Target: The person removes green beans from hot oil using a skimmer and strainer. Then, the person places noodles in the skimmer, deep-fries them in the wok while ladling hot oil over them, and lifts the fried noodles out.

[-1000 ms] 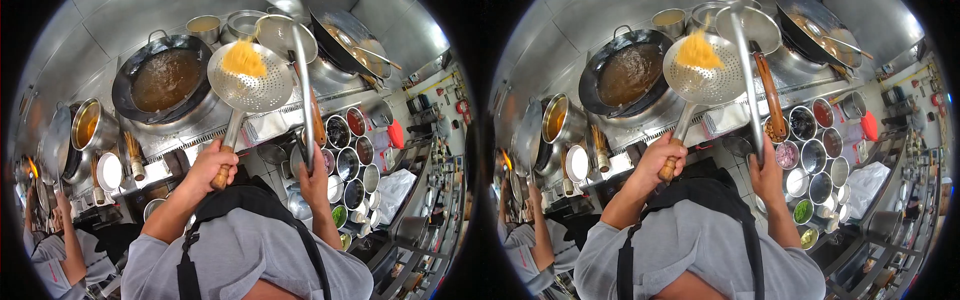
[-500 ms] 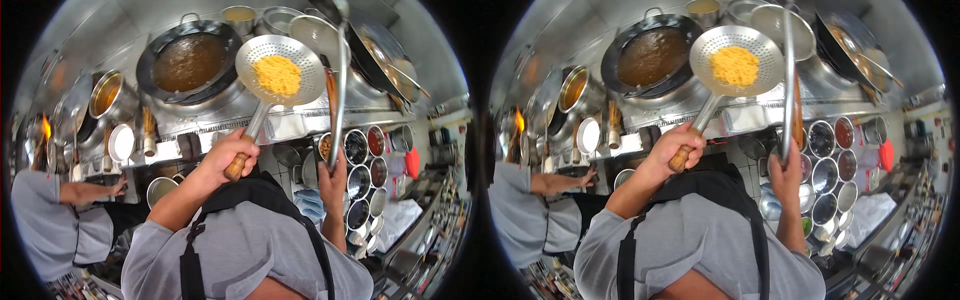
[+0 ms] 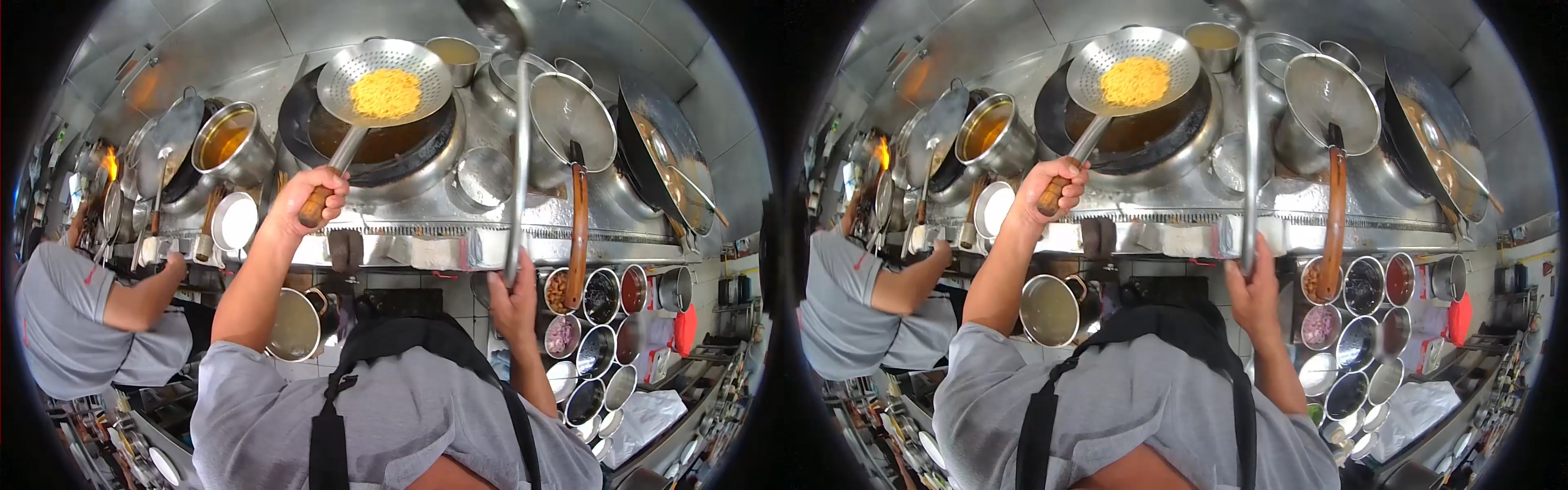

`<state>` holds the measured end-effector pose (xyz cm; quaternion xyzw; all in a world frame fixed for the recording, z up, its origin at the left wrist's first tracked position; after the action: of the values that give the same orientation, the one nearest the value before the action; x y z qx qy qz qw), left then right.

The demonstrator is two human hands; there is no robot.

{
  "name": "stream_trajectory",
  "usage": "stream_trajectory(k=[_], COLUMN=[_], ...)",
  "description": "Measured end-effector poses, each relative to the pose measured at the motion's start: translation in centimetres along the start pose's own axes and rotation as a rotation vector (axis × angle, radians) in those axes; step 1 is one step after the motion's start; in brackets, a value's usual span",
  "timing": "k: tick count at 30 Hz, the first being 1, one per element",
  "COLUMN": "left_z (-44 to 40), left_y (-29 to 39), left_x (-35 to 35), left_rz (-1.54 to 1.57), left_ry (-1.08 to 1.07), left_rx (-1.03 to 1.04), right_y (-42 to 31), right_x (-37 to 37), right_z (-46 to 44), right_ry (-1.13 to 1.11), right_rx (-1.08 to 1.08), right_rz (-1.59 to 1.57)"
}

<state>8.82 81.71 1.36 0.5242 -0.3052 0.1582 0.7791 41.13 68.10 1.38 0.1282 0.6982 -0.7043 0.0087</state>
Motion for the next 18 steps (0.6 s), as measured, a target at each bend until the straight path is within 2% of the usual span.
stream_trajectory(k=[2, 4, 6, 9, 12, 16, 18], left_z=[0.0, -0.2, -0.5, -0.8, -1.6, -2.3, -2.7], left_y=[0.9, 1.1, 1.2, 1.0, 1.1, 0.9, 1.0], left_x=[-3.2, -6.2, -8.6, -11.0, -12.8, -13.5, -13.4], left_rz=[0.044, 0.107, 0.115, 0.184, 0.198, 0.197, 0.178], left_ry=[0.013, 0.043, 0.047, 0.04, 0.025, 0.033, 0.012], left_rx=[-0.022, -0.06, -0.062, -0.112, -0.131, -0.133, -0.133], right_y=[3.8, 2.6, 5.0, 8.5, 9.0, 8.8, 6.0], right_x=[5.1, 9.6, 13.8, 17.8, 19.1, 18.6, 18.1], right_z=[-1.6, -3.2, -4.7, -6.3, -6.4, -5.7, -5.5], right_ry=[-0.072, 0.017, -0.011, -0.082, -0.002, 0.009, 0.018], right_rx=[0.142, -0.127, -0.051, 0.183, 0.13, 0.226, 0.11], right_rz=[-0.013, 0.204, 0.149, 0.294, 0.34, 0.345, 0.372])
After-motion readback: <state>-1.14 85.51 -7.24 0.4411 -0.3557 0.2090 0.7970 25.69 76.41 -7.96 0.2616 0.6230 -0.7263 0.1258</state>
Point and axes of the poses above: each hand's wrist, its own z-axis away from the middle knuckle, its own x-axis out of the palm, y = z × x, the point moved 9 cm from there along -z, towards the middle knuckle, and after that the axes turned 12 degrees about x, right-handed, at the moved point
